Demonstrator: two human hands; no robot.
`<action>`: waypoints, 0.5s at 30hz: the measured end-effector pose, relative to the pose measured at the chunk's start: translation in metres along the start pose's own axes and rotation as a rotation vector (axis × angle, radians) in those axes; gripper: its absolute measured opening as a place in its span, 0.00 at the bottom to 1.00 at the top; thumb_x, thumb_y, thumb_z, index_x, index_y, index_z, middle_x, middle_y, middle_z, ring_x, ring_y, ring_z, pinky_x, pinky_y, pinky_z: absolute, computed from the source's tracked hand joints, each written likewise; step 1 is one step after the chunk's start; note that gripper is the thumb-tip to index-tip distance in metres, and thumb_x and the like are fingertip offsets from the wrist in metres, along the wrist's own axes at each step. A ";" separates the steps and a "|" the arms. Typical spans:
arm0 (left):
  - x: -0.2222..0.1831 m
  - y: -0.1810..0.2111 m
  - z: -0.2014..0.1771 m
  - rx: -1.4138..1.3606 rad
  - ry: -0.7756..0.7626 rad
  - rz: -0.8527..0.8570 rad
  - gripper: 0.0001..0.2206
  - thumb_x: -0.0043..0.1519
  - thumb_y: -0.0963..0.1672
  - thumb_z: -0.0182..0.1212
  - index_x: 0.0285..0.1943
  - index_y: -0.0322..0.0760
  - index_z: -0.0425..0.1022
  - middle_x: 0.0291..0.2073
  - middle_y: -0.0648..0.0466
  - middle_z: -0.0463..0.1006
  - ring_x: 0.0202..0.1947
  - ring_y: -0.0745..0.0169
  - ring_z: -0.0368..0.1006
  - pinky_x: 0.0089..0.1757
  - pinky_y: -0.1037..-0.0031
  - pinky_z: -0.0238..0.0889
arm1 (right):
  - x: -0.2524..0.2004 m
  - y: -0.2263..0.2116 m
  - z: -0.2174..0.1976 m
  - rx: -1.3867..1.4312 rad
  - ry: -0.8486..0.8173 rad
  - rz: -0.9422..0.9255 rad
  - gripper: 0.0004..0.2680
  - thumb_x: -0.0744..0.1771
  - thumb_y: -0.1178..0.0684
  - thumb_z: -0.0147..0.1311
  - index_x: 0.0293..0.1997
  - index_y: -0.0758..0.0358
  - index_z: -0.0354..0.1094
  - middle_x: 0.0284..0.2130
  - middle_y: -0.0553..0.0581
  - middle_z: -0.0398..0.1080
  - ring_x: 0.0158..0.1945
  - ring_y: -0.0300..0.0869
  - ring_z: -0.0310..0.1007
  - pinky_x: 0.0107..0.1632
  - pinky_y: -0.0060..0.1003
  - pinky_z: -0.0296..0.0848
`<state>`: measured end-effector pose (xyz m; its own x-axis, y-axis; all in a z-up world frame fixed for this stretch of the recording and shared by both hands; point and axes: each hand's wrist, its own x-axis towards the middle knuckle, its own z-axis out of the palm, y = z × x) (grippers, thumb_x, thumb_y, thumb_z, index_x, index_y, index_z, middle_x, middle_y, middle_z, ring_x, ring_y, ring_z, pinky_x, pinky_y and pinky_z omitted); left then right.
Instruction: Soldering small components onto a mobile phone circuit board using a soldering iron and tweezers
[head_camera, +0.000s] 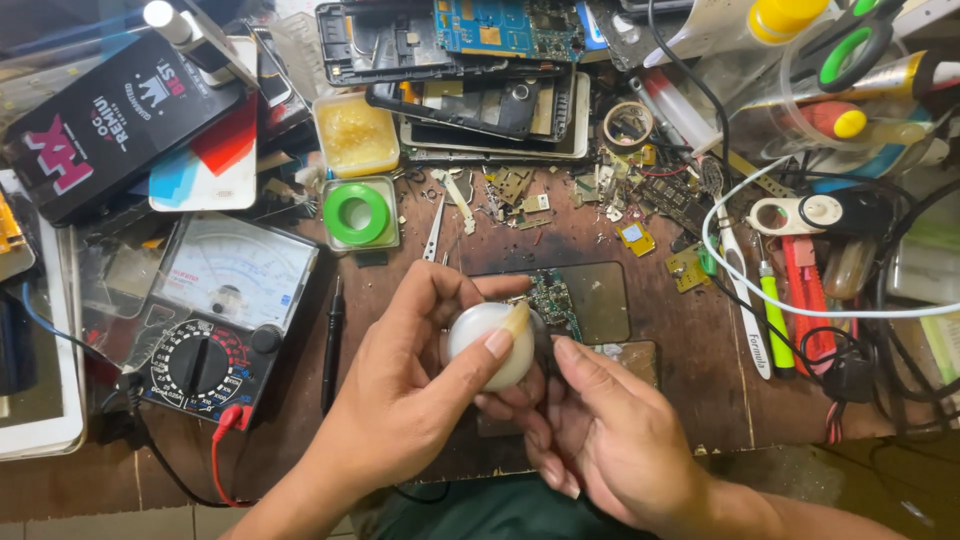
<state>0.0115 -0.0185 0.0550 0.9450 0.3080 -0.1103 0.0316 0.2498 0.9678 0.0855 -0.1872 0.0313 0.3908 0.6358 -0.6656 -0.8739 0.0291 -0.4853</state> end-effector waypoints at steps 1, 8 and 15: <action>0.001 0.002 -0.001 0.099 0.014 -0.017 0.10 0.65 0.45 0.56 0.45 0.39 0.60 0.59 0.42 0.80 0.51 0.69 0.74 0.48 0.77 0.69 | 0.000 0.006 -0.001 0.052 0.037 0.034 0.16 0.71 0.46 0.40 0.53 0.73 0.67 0.36 0.81 0.79 0.26 0.50 0.72 0.11 0.34 0.54; 0.008 0.005 0.004 0.354 0.031 -0.006 0.09 0.63 0.46 0.57 0.43 0.39 0.62 0.52 0.45 0.84 0.55 0.65 0.78 0.46 0.76 0.68 | 0.005 0.026 -0.001 0.153 0.155 0.067 0.16 0.72 0.43 0.40 0.43 0.69 0.65 0.29 0.69 0.74 0.22 0.44 0.70 0.12 0.32 0.46; 0.014 0.002 0.003 0.436 -0.007 -0.018 0.10 0.63 0.47 0.56 0.44 0.40 0.62 0.55 0.48 0.83 0.50 0.67 0.78 0.47 0.74 0.67 | 0.005 0.029 -0.003 0.156 0.190 0.063 0.18 0.72 0.41 0.40 0.37 0.69 0.64 0.26 0.63 0.65 0.16 0.41 0.52 0.13 0.32 0.44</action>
<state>0.0255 -0.0169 0.0559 0.9451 0.3008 -0.1275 0.1809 -0.1570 0.9709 0.0623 -0.1854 0.0124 0.3682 0.4846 -0.7935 -0.9267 0.1218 -0.3556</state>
